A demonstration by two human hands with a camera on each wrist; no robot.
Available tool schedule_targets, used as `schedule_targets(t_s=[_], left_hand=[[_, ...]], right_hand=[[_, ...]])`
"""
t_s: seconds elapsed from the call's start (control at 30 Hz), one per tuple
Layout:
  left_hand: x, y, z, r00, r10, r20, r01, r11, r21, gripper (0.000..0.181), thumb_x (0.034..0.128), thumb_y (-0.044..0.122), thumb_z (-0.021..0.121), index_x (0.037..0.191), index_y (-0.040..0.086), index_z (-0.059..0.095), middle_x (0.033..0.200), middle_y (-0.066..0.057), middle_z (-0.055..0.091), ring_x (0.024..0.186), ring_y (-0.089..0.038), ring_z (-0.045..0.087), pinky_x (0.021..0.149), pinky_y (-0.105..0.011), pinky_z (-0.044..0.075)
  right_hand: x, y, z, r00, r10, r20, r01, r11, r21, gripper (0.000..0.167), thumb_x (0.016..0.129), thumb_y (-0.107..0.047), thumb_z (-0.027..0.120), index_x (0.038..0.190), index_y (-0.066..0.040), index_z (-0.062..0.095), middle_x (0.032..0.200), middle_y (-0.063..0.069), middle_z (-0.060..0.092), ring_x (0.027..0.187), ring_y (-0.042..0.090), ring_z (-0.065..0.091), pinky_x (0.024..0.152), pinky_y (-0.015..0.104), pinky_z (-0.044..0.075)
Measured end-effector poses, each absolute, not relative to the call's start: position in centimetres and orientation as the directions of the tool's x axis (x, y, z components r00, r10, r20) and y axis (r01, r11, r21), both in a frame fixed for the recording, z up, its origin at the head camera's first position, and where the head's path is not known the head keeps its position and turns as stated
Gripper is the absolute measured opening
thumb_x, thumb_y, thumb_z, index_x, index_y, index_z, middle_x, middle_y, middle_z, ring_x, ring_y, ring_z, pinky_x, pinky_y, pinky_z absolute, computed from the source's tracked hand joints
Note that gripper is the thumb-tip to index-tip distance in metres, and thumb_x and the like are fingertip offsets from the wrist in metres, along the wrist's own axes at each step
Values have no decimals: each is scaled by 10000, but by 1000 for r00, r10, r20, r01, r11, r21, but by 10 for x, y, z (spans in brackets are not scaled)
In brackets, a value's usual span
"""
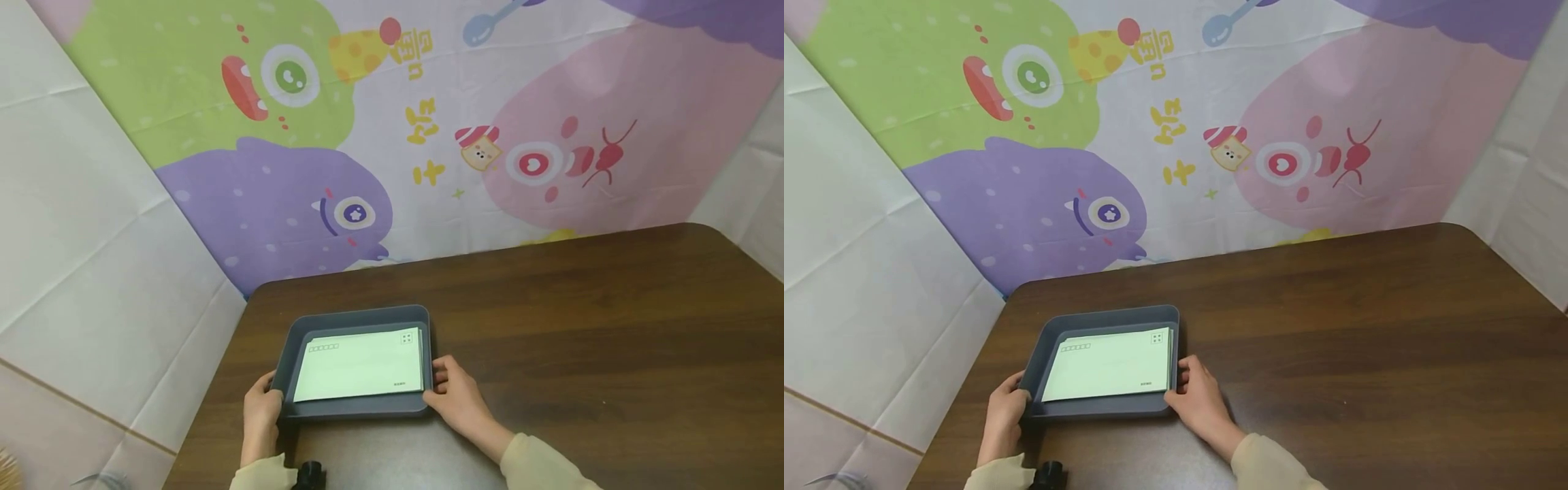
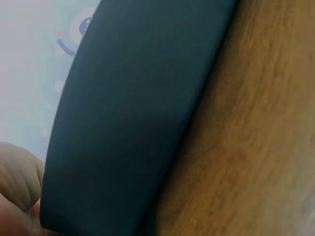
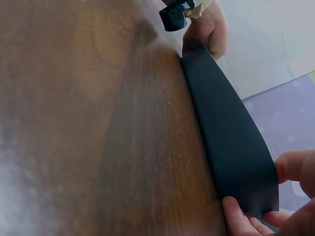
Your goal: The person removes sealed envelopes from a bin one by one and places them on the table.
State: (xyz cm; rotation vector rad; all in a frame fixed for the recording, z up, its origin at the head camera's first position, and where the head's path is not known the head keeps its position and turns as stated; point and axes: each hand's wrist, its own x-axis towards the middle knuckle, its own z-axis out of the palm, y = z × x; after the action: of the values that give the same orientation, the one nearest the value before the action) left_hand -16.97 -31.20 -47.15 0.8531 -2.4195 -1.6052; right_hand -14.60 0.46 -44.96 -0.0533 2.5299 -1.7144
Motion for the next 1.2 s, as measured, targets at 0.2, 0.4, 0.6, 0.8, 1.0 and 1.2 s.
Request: schedule_targets(t_s=[0.2, 0.4, 0.6, 0.8, 1.0, 1.2], left_hand=[[-157, -293, -439, -836, -491, -245, -419, 283, 863, 571, 781, -40, 273, 1346, -49, 356, 1303, -294, 371, 1033, -361, 391, 691, -324, 408], [-156, -291, -435, -837, -489, -247, -419, 281, 864, 552, 787, -40, 281, 1333, -66, 359, 1291, -300, 374, 1042, -376, 383, 788, -394, 375], [-157, -292, -436, -843, -474, -254, -414, 270, 869, 549, 793, -41, 295, 1338, -60, 355, 1295, -294, 374, 1047, -374, 384, 788, -398, 373], [-156, -292, -436, -848, -461, -261, -418, 280, 864, 536, 811, -35, 308, 1345, -64, 343, 1316, -305, 351, 1076, -392, 366, 871, -485, 341], [-156, -290, -435, -852, -463, -243, -409, 299, 862, 546, 778, -45, 329, 1321, -74, 369, 1281, -290, 392, 1043, -377, 388, 795, -423, 364], [-156, -289, -433, -854, -458, -248, -417, 316, 852, 557, 755, -44, 352, 1310, -52, 399, 1267, -263, 428, 1025, -356, 411, 705, -338, 364]], right_hand=[[-142, 8, -450, -996, -78, -54, 21, 380, -925, 462, 678, -44, 642, 1114, 15, 500, 971, 134, 605, 816, 201, 584, 690, 336, 479], [-140, 10, -449, -995, -85, -56, 20, 376, -927, 463, 682, -47, 648, 1118, 14, 503, 975, 132, 607, 818, 200, 591, 689, 330, 483], [-137, 14, -447, -994, -88, -67, 29, 377, -926, 469, 686, -54, 653, 1125, 42, 516, 984, 131, 605, 831, 207, 595, 695, 334, 485], [-134, 15, -447, -991, -102, -86, 39, 392, -919, 509, 683, -54, 639, 1153, 109, 530, 971, 126, 575, 837, 207, 611, 693, 311, 500], [-132, 17, -448, -991, -109, -84, 31, 416, -909, 521, 677, -59, 630, 1158, 118, 539, 943, 104, 554, 828, 185, 608, 689, 286, 499], [-130, 20, -446, -991, -107, -80, 27, 423, -906, 514, 674, -68, 635, 1149, 106, 546, 951, 105, 565, 827, 187, 606, 699, 301, 497]])
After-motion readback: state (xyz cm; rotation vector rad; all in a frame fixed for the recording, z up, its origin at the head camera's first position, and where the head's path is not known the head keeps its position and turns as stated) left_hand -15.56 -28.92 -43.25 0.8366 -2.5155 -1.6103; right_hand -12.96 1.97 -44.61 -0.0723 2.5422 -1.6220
